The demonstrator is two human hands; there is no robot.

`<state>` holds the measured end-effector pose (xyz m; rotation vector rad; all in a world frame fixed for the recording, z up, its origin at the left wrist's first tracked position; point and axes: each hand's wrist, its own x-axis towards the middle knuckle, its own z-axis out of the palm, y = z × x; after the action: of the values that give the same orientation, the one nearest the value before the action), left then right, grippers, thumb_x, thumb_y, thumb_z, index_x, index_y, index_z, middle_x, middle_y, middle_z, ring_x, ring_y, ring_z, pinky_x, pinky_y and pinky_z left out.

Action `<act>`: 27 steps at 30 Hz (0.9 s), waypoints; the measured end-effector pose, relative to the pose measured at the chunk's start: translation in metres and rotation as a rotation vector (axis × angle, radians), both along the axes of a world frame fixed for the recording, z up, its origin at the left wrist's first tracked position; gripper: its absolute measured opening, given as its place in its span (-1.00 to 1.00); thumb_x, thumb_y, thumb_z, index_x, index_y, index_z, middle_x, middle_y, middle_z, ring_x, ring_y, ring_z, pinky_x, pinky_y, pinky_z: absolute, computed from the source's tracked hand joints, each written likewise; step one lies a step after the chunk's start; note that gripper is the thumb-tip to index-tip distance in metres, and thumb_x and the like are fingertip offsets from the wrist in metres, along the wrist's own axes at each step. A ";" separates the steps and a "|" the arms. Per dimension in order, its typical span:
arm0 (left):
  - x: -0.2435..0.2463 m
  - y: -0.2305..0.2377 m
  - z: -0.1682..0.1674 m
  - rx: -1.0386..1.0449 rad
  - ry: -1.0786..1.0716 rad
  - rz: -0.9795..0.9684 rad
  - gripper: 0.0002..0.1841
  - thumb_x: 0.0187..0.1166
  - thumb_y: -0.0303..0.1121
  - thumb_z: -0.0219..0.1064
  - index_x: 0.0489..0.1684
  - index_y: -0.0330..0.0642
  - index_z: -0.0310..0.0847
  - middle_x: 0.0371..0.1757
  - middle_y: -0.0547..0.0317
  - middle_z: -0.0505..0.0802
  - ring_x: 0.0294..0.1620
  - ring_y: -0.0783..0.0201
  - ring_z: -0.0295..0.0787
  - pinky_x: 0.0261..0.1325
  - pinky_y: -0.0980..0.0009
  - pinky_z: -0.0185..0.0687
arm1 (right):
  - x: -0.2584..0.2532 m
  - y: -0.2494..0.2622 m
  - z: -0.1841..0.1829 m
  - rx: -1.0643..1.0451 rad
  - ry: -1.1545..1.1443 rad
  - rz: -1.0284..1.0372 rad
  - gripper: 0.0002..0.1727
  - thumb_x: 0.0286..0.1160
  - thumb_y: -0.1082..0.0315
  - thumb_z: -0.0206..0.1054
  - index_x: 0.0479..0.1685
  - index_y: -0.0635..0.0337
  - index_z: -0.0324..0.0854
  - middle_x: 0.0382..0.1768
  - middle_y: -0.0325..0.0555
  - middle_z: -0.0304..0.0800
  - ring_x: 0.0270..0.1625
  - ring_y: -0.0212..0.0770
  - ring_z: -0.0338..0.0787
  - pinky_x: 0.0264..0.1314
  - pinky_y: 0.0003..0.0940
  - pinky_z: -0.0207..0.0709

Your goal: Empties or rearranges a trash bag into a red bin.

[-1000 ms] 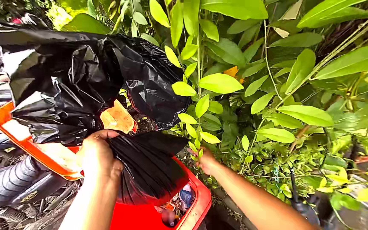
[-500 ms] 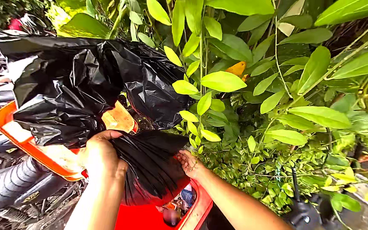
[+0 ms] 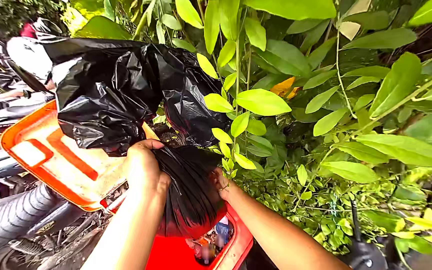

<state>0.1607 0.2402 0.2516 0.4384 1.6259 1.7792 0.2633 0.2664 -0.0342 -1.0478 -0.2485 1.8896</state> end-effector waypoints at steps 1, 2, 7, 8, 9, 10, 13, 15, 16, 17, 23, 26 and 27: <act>0.001 0.002 -0.002 -0.001 0.002 0.000 -0.78 0.15 -0.54 0.37 -0.26 -0.18 0.54 -0.39 0.03 0.76 -0.42 0.18 0.75 -0.44 0.17 0.69 | 0.002 0.000 0.000 -0.009 0.020 -0.013 -0.72 0.73 0.01 0.20 0.06 -0.02 0.60 -0.32 -0.29 0.67 -0.42 -0.43 0.61 -0.42 -0.52 0.50; 0.003 0.003 -0.004 -0.004 0.006 0.000 -0.77 0.15 -0.54 0.37 -0.24 -0.19 0.55 -0.37 0.02 0.77 -0.40 0.17 0.76 -0.41 0.15 0.70 | 0.003 0.000 -0.001 -0.015 0.040 -0.025 -0.76 0.72 0.04 0.21 0.02 -0.03 0.59 -0.35 -0.29 0.66 -0.43 -0.43 0.62 -0.43 -0.53 0.51; 0.011 0.015 -0.015 -0.023 -0.004 -0.006 -0.72 0.16 -0.53 0.37 -0.14 -0.21 0.54 -0.31 0.00 0.77 -0.36 0.15 0.76 -0.39 0.13 0.70 | 0.012 0.002 -0.007 0.027 0.058 -0.084 -0.76 0.84 0.06 0.08 0.02 -0.04 0.56 -0.36 -0.32 0.59 -0.38 -0.43 0.58 -0.36 -0.51 0.50; 0.012 0.019 -0.016 -0.013 -0.011 -0.004 -0.71 0.17 -0.54 0.36 -0.13 -0.21 0.53 -0.30 -0.01 0.76 -0.35 0.15 0.76 -0.39 0.13 0.70 | 0.014 0.002 -0.005 0.059 0.082 -0.111 -0.74 0.86 0.06 0.04 0.11 -0.03 0.54 -0.25 -0.29 0.63 -0.26 -0.39 0.63 -0.22 -0.46 0.56; 0.013 0.023 -0.018 -0.003 -0.018 -0.002 -0.70 0.16 -0.54 0.36 -0.12 -0.21 0.52 -0.29 -0.02 0.76 -0.34 0.14 0.77 -0.38 0.12 0.70 | 0.015 0.002 -0.004 0.098 0.110 -0.132 -0.69 0.88 0.02 -0.01 0.19 -0.04 0.52 -0.15 -0.28 0.67 -0.13 -0.37 0.69 -0.08 -0.40 0.62; 0.014 0.027 -0.020 0.005 -0.020 -0.010 -0.69 0.17 -0.54 0.35 -0.10 -0.21 0.51 -0.27 -0.02 0.76 -0.33 0.13 0.76 -0.37 0.11 0.71 | 0.015 0.003 -0.006 0.110 0.135 -0.149 -0.63 0.86 -0.02 -0.02 0.29 -0.03 0.52 0.00 -0.24 0.74 0.04 -0.32 0.74 0.09 -0.33 0.66; 0.020 0.042 -0.028 0.006 -0.027 -0.025 -0.73 0.18 -0.53 0.33 -0.13 -0.22 0.52 -0.26 -0.03 0.76 -0.31 0.12 0.75 -0.34 0.08 0.69 | 0.011 0.006 -0.017 0.091 0.092 -0.174 -0.53 0.92 0.07 -0.07 0.56 0.11 0.43 0.37 -0.07 0.69 0.32 -0.21 0.71 0.38 -0.23 0.59; 0.025 0.050 -0.036 -0.009 -0.033 -0.035 -0.70 0.17 -0.54 0.33 -0.10 -0.23 0.51 -0.26 -0.04 0.76 -0.31 0.12 0.75 -0.35 0.09 0.69 | 0.011 0.004 -0.023 0.096 -0.055 -0.163 -0.62 0.92 0.26 -0.03 0.51 0.21 0.47 0.28 -0.03 0.71 0.22 -0.24 0.70 0.29 -0.29 0.61; 0.029 0.054 -0.040 -0.020 -0.022 -0.038 -0.69 0.17 -0.55 0.33 -0.09 -0.21 0.49 -0.28 -0.02 0.75 -0.33 0.14 0.75 -0.38 0.11 0.69 | 0.014 0.000 -0.030 0.128 -0.137 -0.139 -0.64 0.89 0.32 0.01 0.46 0.25 0.50 0.22 -0.01 0.73 0.16 -0.26 0.70 0.23 -0.31 0.63; 0.032 0.058 -0.045 -0.031 -0.011 -0.036 -0.64 0.16 -0.56 0.35 -0.02 -0.21 0.47 -0.26 -0.02 0.75 -0.32 0.13 0.75 -0.38 0.11 0.70 | 0.017 -0.002 -0.034 0.162 -0.183 -0.128 -0.66 0.87 0.34 0.03 0.43 0.26 0.52 0.16 -0.01 0.73 0.11 -0.27 0.70 0.17 -0.32 0.63; 0.041 0.071 -0.075 -0.062 -0.016 -0.103 -0.43 0.17 -0.58 0.38 0.28 -0.25 0.41 -0.07 -0.10 0.79 -0.13 0.05 0.81 -0.24 0.00 0.76 | 0.039 -0.019 0.075 0.051 -0.712 0.206 -0.68 0.78 0.56 0.05 0.32 0.54 0.57 0.19 0.25 0.76 0.22 -0.12 0.72 0.37 -0.35 0.56; 0.043 0.077 -0.083 -0.061 -0.047 -0.128 -0.59 0.17 -0.55 0.42 0.06 -0.27 0.53 -0.15 -0.08 0.81 -0.18 0.04 0.82 -0.25 -0.01 0.75 | 0.035 0.004 0.041 0.043 -0.890 0.370 -0.60 0.86 0.41 0.06 0.53 0.41 0.50 0.50 0.25 0.62 0.53 0.00 0.59 0.65 -0.13 0.35; 0.042 0.079 -0.087 -0.057 -0.054 -0.137 -0.60 0.16 -0.56 0.43 0.04 -0.27 0.55 -0.15 -0.09 0.82 -0.18 0.05 0.83 -0.25 -0.01 0.77 | 0.031 0.007 -0.029 0.264 -0.890 0.207 -0.54 0.89 0.26 0.03 0.55 0.37 0.50 0.45 0.27 0.66 0.49 0.00 0.65 0.57 -0.13 0.49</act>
<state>0.2025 0.3195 0.1651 0.4604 1.5665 1.6258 0.2938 0.2735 -0.0634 -1.6592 -1.1131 1.3864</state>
